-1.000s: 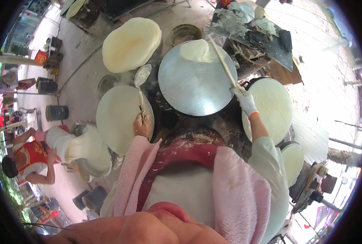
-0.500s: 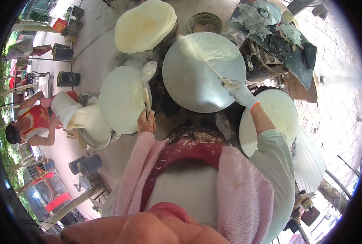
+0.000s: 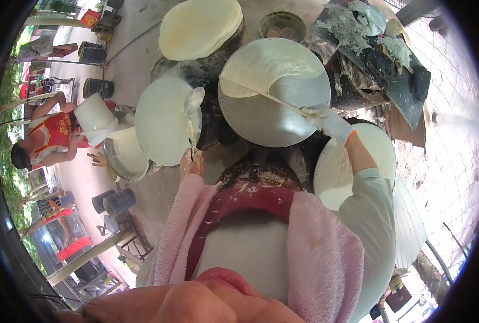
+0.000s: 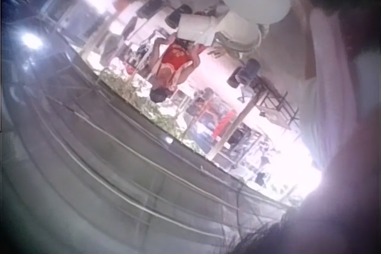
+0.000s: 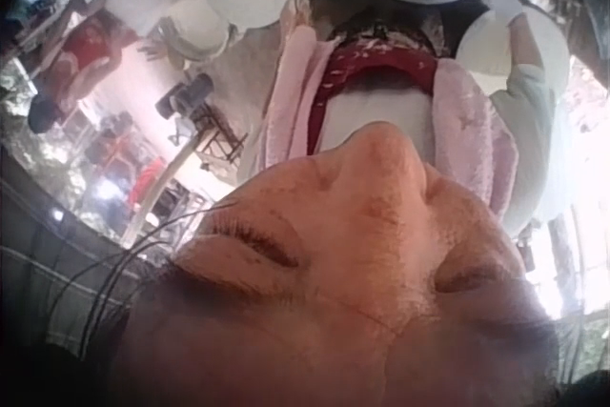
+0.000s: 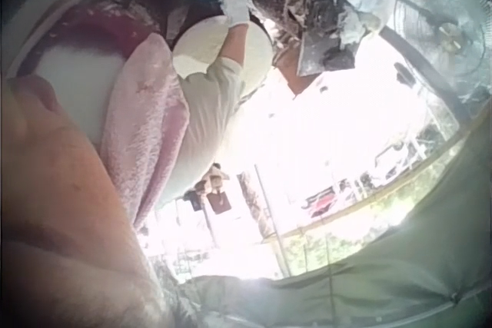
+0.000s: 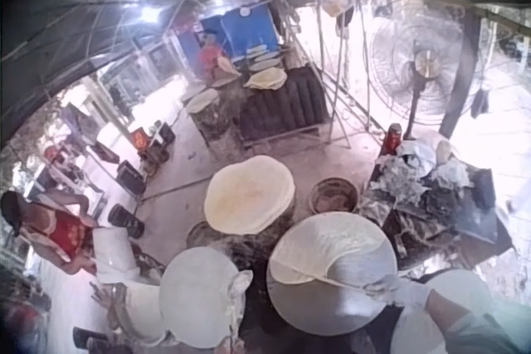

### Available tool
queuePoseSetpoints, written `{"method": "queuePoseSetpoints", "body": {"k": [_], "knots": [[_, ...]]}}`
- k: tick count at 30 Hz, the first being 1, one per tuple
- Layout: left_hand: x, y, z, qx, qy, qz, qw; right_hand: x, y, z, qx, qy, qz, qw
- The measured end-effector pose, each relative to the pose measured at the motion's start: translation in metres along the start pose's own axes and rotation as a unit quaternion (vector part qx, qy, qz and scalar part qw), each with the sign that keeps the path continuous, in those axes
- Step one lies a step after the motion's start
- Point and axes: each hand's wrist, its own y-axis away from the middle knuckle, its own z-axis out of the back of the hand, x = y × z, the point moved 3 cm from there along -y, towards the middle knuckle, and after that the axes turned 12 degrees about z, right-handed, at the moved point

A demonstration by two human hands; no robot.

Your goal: The person pours batter onto several heated plates using a ladle, spreads it into thin circles with a stick, and peels the cooked layers off by hand to stack them.

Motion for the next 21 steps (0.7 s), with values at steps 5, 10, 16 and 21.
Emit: {"method": "queuePoseSetpoints", "body": {"k": [5, 10, 16, 21], "knots": [[-0.002, -0.04, 0.003, -0.058, -0.115, -0.128, 0.983, 0.003, -0.034, 0.045, -0.02, 0.084, 0.165, 0.983], [-0.043, -0.064, -0.012, -0.095, -0.247, -0.268, 0.927, 0.036, -0.006, 0.004, 0.099, 0.149, 0.038, 0.983], [-0.084, -0.07, -0.042, -0.098, -0.396, -0.291, 0.865, -0.002, -0.004, 0.055, -0.1, 0.114, 0.081, 0.985], [-0.057, -0.058, -0.033, -0.108, -0.478, -0.357, 0.795, 0.02, -0.022, 0.001, -0.018, 0.113, 0.205, 0.972]]}}
